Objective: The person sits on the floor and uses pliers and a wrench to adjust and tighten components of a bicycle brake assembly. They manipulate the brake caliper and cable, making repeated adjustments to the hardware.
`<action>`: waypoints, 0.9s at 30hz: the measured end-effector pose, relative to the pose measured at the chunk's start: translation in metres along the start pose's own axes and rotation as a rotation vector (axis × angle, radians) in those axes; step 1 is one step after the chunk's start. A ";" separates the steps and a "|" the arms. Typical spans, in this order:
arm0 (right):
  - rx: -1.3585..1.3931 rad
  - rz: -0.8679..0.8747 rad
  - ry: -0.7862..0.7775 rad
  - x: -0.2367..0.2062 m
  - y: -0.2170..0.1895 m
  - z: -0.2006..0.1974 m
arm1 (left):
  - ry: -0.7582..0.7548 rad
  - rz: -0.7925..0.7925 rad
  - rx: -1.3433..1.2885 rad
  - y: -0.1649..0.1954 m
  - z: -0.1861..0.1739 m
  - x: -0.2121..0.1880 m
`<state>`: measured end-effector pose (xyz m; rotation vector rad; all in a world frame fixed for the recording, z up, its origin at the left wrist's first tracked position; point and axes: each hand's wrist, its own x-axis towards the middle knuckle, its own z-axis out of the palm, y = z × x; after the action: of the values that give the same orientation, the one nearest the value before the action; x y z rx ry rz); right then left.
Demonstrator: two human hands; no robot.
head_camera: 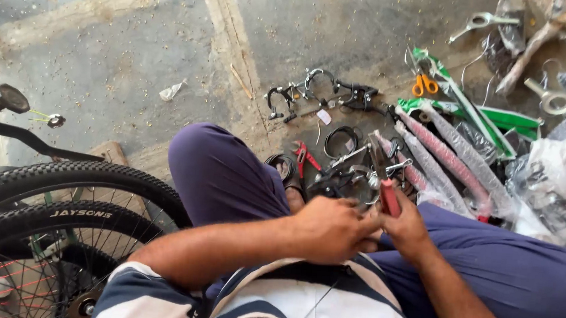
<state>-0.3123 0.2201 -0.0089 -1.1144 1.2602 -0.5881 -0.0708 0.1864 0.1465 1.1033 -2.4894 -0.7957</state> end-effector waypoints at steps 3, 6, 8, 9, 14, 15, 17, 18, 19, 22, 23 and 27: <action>-0.166 -0.042 0.093 -0.011 -0.013 -0.003 | 0.132 -0.241 0.040 -0.054 0.026 0.006; -0.234 -0.056 0.092 -0.016 -0.030 0.002 | 0.006 -0.508 -0.348 -0.131 0.057 0.023; -0.202 -0.140 0.047 -0.020 -0.037 0.005 | -0.313 -0.626 -0.711 -0.159 0.075 0.027; -0.184 -0.180 0.026 -0.022 -0.038 0.006 | -0.375 -0.643 -0.919 -0.164 0.080 0.027; -0.337 0.009 0.074 -0.024 -0.016 0.008 | -0.015 -0.600 -0.413 -0.142 0.019 0.027; -0.504 0.050 0.088 -0.018 -0.010 0.006 | 0.123 -0.542 -0.233 -0.127 0.000 0.026; -0.158 0.153 0.010 -0.005 0.002 0.009 | 0.086 -0.430 0.073 -0.082 -0.021 0.022; 0.018 0.197 -0.021 0.000 0.005 0.008 | -0.077 -0.370 0.203 -0.056 -0.022 0.020; 0.054 0.145 -0.020 0.004 0.005 0.005 | -0.050 -0.150 0.231 -0.029 -0.016 0.013; 0.022 -0.026 -0.022 0.005 -0.002 0.000 | -0.318 -0.050 0.198 -0.014 0.002 0.005; -0.065 -0.089 -0.011 -0.001 -0.006 0.001 | -0.475 -0.108 0.163 -0.025 0.009 0.003; -0.333 -0.100 0.056 -0.022 -0.028 0.010 | 0.636 -0.341 -0.222 -0.126 0.024 0.010</action>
<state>-0.3030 0.2307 0.0253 -1.4521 1.3903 -0.4967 -0.0156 0.1182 0.0525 1.4416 -1.6781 -0.6504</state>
